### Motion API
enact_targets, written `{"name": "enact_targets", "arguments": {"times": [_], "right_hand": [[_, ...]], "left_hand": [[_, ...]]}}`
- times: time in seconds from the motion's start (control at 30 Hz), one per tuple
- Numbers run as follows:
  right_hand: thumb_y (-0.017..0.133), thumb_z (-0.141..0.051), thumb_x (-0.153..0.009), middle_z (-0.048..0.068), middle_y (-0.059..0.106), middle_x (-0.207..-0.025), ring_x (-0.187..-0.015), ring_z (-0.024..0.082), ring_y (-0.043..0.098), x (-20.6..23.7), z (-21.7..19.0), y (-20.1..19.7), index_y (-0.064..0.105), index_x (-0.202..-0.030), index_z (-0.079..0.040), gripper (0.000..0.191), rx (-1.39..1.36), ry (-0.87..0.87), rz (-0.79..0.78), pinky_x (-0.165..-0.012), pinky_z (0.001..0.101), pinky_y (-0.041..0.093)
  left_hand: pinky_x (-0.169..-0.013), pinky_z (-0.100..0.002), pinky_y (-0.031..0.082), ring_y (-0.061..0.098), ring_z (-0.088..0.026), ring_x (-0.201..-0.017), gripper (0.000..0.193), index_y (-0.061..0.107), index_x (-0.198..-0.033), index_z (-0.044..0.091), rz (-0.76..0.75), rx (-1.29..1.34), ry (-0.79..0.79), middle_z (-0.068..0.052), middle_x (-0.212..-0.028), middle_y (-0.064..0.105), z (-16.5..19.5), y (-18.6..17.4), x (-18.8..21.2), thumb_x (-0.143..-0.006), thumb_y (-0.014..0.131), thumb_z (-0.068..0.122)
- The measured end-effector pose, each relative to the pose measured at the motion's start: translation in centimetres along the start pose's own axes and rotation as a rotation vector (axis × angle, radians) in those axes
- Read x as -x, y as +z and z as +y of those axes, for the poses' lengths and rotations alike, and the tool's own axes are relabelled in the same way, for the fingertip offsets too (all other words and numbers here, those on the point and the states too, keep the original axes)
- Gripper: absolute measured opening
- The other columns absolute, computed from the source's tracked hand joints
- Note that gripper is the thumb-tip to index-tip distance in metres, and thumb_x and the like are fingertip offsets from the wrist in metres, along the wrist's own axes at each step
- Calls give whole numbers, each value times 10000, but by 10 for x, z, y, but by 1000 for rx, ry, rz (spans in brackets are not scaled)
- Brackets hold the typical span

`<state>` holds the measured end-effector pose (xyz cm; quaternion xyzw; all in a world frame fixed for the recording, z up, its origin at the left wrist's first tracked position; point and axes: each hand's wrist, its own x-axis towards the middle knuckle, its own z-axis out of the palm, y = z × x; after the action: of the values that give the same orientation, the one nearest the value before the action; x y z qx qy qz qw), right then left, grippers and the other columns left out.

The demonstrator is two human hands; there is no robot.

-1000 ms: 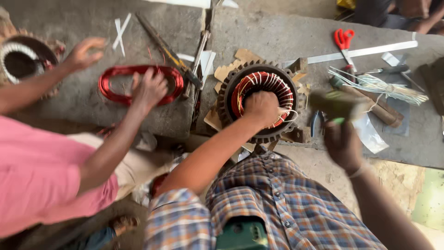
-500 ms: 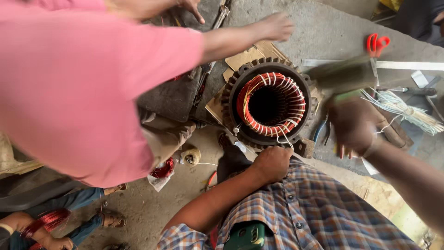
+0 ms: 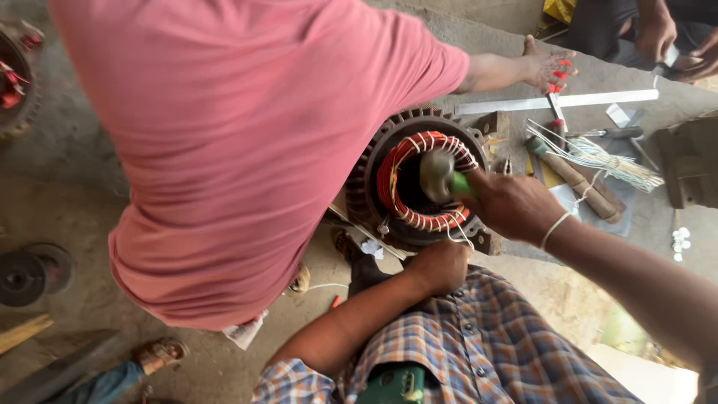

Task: The person secures copper windings in a motor stator by hand, repeatedly tapping the coils with a hammer to seat them. A coworker is visible nearby handling copper wire and a phone.

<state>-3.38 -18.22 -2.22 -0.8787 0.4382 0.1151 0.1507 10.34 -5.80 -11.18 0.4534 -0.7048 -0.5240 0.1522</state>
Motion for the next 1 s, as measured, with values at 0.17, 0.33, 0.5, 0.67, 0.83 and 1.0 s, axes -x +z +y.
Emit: {"name": "enact_targets", "arguments": {"times": [0.17, 0.33, 0.5, 0.67, 0.83, 1.0], "right_hand": [[455, -536, -1012, 126, 670, -623, -537, 327, 694, -2, -17, -8, 537, -1142, -116, 447, 154, 97, -217, -494, 477, 546], [473, -530, -976, 146, 680, -640, -544, 352, 677, -11, -24, -37, 573, -1198, -127, 471, -2, 132, -199, -530, 508, 537], [283, -393, -1167, 179, 633, -844, -711, 340, 619, -8, 4, -54, 488, -1127, -92, 366, -415, -321, 506, -651, 463, 507], [390, -351, -1033, 80, 687, -672, -507, 176, 642, 18, -9, -20, 624, -1266, -170, 377, -295, 160, -242, -539, 423, 553], [424, -395, -1131, 147, 599, -661, -497, 265, 557, 49, -3, -13, 552, -1162, -81, 340, -872, 237, 278, -495, 441, 483], [535, -296, -1013, 171, 690, -729, -579, 338, 674, 68, 13, 15, 612, -1231, -140, 279, 34, -46, 69, -527, 470, 533]], "left_hand": [[-847, -502, 561, 714, -420, -915, 205, 691, -908, -37, 27, 14, 28, -286, -946, 717, -1, -1, 5, -820, 535, 64], [-825, -504, 559, 708, -417, -899, 208, 694, -919, -29, 23, -44, 60, -277, -937, 719, -2, -3, 3, -818, 547, 80], [-822, -484, 572, 727, -384, -866, 220, 699, -926, 6, -82, -128, -50, -258, -923, 718, 3, -5, -4, -856, 500, 71], [-810, -499, 574, 729, -398, -873, 219, 692, -921, -2, -32, -119, -14, -243, -893, 726, 6, -5, -2, -900, 499, 99], [-853, -503, 556, 710, -422, -894, 215, 709, -940, 10, 56, -118, 4, -263, -901, 720, 8, -5, 5, -899, 527, 119], [-830, -510, 550, 702, -429, -889, 292, 727, -1088, 31, 139, -118, -65, -272, -937, 704, 7, 6, 5, -865, 554, 107]]}}
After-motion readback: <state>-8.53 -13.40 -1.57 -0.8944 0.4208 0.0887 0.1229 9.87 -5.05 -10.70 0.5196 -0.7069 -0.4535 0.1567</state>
